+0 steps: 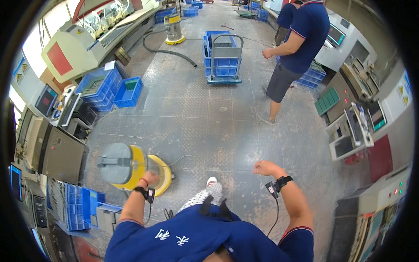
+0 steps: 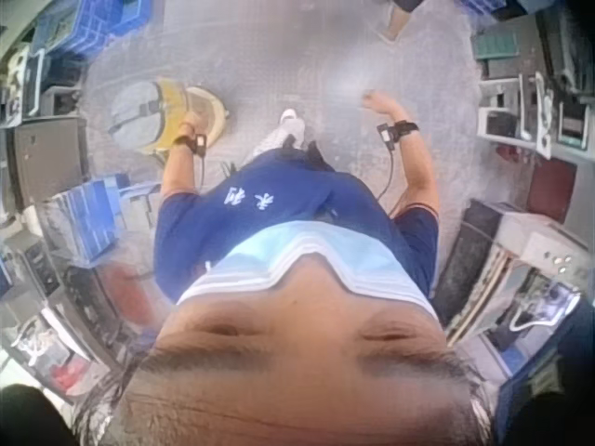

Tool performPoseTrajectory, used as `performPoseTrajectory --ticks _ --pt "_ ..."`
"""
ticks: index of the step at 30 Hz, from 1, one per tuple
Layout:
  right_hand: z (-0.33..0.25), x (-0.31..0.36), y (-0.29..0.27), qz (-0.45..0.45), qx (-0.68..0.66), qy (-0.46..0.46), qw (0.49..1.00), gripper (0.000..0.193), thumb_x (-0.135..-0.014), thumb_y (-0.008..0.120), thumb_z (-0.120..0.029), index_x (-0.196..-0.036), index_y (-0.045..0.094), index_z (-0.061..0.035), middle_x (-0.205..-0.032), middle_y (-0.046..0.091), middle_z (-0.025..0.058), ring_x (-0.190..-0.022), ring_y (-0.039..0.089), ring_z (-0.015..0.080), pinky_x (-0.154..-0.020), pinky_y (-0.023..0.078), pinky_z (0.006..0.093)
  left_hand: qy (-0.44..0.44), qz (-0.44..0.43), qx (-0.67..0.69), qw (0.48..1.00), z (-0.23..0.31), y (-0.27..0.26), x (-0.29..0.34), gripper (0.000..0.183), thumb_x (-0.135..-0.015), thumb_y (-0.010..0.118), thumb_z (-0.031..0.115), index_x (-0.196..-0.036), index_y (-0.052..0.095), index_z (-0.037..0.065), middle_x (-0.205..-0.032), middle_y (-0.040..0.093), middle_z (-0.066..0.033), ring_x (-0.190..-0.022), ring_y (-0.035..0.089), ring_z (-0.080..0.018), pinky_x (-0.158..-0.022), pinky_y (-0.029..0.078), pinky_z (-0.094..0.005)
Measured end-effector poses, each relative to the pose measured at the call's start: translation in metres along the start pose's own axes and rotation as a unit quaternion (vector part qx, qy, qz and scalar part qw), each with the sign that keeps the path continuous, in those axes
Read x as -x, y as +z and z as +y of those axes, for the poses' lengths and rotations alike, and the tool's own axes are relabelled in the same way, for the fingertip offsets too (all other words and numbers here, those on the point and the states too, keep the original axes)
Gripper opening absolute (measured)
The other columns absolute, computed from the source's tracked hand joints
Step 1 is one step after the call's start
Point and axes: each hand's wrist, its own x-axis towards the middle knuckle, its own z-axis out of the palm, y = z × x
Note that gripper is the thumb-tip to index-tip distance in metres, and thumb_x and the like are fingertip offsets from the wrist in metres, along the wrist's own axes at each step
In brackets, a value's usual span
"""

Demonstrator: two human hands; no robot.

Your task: Manually lift and stack crates of glass or metal components onto a trolley and move them across the factory floor.

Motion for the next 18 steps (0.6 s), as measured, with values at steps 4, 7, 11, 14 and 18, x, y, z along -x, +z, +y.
performPoseTrajectory --ticks 4,7,11,14,18 --pt "0.013 -0.052 -0.087 0.016 -0.012 0.043 0.999 0.042 -0.072 0.062 -0.033 -0.099 0.059 -0.0009 -0.092 0.062 0.0169 -0.086 0.059 0.0299 -0.077 0.046 0.0347 0.097 0.014 -0.173 0.980 0.096 -0.062 -0.147 0.046 -0.075 0.049 0.044 -0.091 0.062 0.003 -0.097 0.058 -0.0197 -0.093 0.054 -0.0358 -0.081 0.043 -0.0408" --pt "0.025 -0.095 -0.140 0.032 -0.044 0.018 0.998 0.041 -0.075 0.061 -0.032 -0.101 0.058 -0.0004 -0.096 0.061 0.0179 -0.087 0.059 0.0296 -0.076 0.046 0.0356 0.162 0.082 -0.138 0.974 0.200 -0.113 -0.242 0.049 -0.070 0.058 0.040 -0.097 0.058 -0.001 -0.098 0.057 -0.0239 -0.094 0.053 -0.0364 -0.082 0.042 -0.0405" --pt "0.082 -0.168 -0.207 -0.005 0.009 0.018 1.000 0.041 -0.074 0.061 -0.032 -0.101 0.058 -0.0014 -0.094 0.061 0.0174 -0.085 0.059 0.0301 -0.075 0.046 0.0356 0.201 0.111 -0.173 0.958 0.376 -0.200 -0.348 0.052 -0.071 0.060 0.035 -0.106 0.052 -0.003 -0.104 0.054 -0.0246 -0.099 0.052 -0.0352 -0.086 0.041 -0.0391" --pt "0.100 -0.232 -0.268 0.024 0.018 -0.017 0.999 0.040 -0.074 0.061 -0.032 -0.099 0.058 -0.0011 -0.092 0.061 0.0177 -0.084 0.059 0.0307 -0.074 0.046 0.0358 0.215 0.141 -0.189 0.948 0.449 -0.243 -0.423 0.053 -0.071 0.060 0.031 -0.110 0.048 -0.003 -0.111 0.050 -0.0239 -0.104 0.049 -0.0340 -0.088 0.040 -0.0376" --pt "0.132 -0.332 -0.344 0.080 0.006 -0.039 0.996 0.040 -0.073 0.061 -0.033 -0.097 0.058 -0.0009 -0.092 0.061 0.0181 -0.083 0.059 0.0315 -0.073 0.046 0.0371 0.227 0.189 -0.190 0.936 0.531 -0.290 -0.518 0.055 -0.071 0.060 0.026 -0.114 0.043 -0.005 -0.120 0.043 -0.0219 -0.112 0.042 -0.0319 -0.092 0.038 -0.0357"
